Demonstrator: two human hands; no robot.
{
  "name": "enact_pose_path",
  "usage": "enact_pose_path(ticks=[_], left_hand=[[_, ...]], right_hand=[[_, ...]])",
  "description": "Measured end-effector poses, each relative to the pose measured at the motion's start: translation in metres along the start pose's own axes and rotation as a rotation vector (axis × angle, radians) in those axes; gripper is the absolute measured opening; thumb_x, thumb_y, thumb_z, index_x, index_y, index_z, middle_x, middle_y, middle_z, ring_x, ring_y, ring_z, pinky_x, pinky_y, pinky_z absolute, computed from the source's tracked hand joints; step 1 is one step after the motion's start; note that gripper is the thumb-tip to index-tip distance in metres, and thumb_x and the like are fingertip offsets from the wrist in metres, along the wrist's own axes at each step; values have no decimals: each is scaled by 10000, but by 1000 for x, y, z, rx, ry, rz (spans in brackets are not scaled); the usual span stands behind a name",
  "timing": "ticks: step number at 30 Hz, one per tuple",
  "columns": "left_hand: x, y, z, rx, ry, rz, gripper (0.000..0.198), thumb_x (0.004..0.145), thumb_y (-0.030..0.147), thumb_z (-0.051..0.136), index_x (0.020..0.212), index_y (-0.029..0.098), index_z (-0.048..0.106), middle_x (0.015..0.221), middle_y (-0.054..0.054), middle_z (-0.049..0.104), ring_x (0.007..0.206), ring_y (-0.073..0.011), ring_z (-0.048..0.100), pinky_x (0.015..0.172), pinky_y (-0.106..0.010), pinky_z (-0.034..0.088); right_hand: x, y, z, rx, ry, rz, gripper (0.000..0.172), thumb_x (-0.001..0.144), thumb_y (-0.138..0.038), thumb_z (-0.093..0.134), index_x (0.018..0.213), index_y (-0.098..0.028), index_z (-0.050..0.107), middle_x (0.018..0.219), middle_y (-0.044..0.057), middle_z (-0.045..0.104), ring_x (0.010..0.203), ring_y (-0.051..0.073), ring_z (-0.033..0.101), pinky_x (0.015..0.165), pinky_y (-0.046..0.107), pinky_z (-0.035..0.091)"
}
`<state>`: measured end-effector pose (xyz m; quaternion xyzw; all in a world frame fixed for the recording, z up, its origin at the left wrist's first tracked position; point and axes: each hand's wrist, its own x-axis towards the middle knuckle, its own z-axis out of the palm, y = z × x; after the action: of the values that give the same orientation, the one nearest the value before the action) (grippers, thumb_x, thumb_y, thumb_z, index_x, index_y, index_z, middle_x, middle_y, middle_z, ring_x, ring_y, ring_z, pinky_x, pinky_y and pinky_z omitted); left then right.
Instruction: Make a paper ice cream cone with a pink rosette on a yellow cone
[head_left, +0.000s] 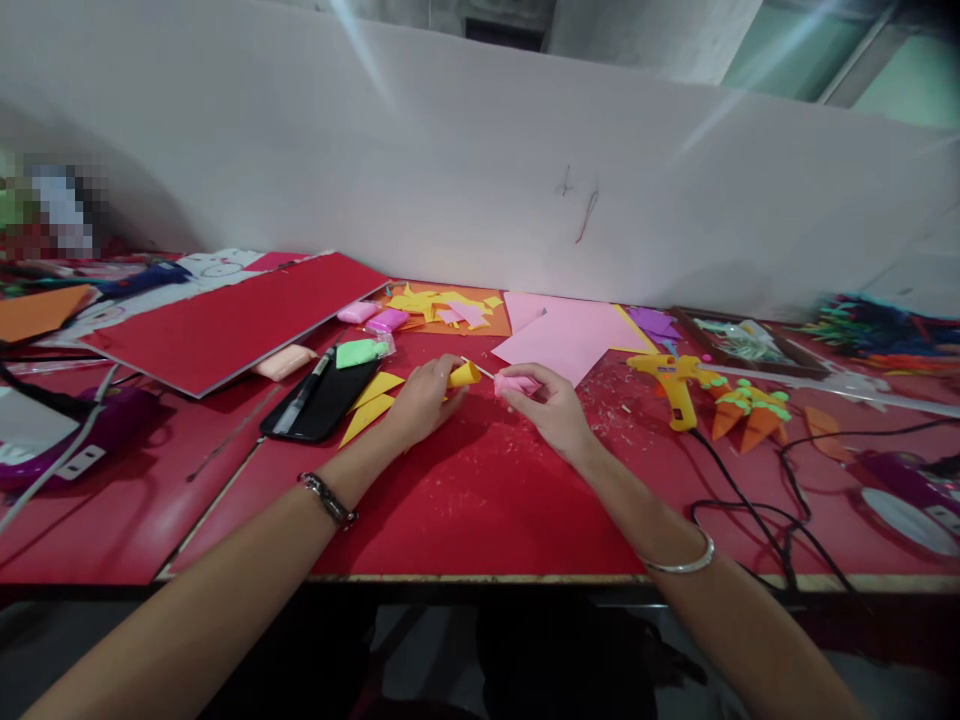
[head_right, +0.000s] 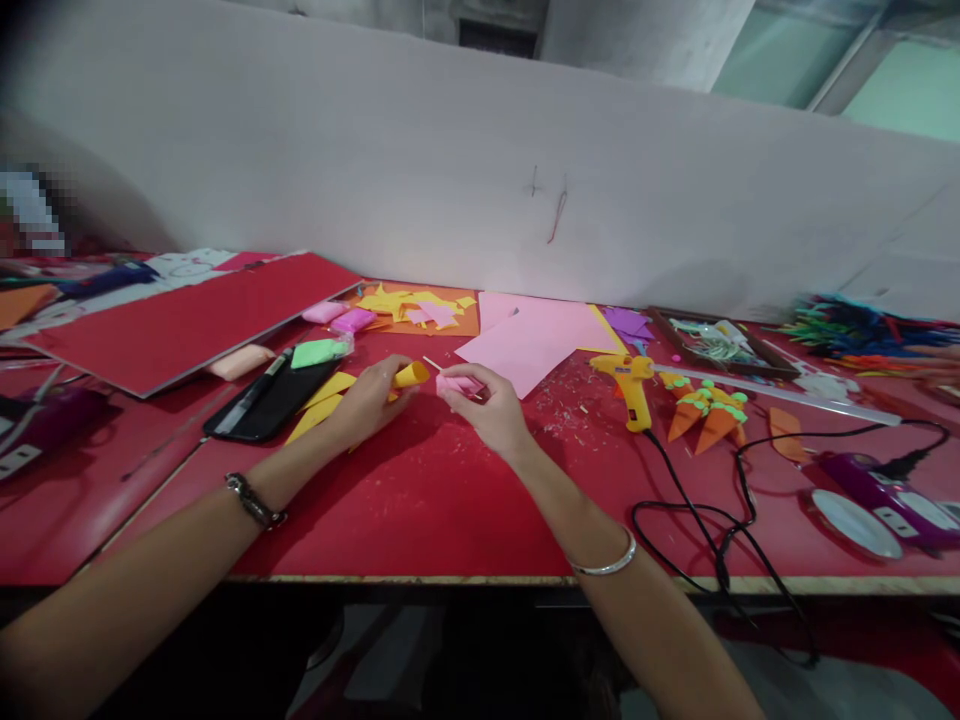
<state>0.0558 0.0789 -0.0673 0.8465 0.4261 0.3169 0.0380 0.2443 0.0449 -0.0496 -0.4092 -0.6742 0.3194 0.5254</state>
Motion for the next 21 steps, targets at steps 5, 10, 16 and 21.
enact_pose_path(ticks=[5, 10, 16, 21], left_hand=[[-1, 7, -1, -55, -19, -36, 447, 778, 255, 448, 1194, 157, 319, 1006, -102, 556, 782, -192, 573, 664, -283, 426], [-4, 17, -1, 4, -88, -33, 508, 791, 288, 442, 1252, 172, 264, 962, -98, 575, 782, -197, 585, 629, -263, 420], [-5, 19, 2, 49, -70, 74, 537, 781, 247, 447, 1266, 154, 235, 923, -87, 588, 738, -190, 588, 595, -255, 420], [-6, 19, 2, 28, -30, 95, 539, 771, 228, 457, 1262, 160, 245, 892, -64, 593, 728, -172, 596, 594, -235, 431]], right_hand=[[-2, -2, 2, 137, 17, 2, 207, 691, -320, 610, 874, -225, 595, 918, 10, 606, 802, 124, 569, 694, 258, 488], [-3, 0, 4, 288, 3, 40, 210, 700, -308, 605, 894, -232, 579, 806, -16, 582, 646, 80, 548, 628, 234, 490], [-4, 0, 5, 412, -12, 129, 220, 662, -293, 639, 871, -235, 601, 776, -30, 556, 570, 56, 494, 493, 184, 431], [-3, 0, 6, 441, 28, 138, 193, 642, -266, 661, 829, -238, 622, 810, -30, 573, 692, 75, 521, 644, 211, 454]])
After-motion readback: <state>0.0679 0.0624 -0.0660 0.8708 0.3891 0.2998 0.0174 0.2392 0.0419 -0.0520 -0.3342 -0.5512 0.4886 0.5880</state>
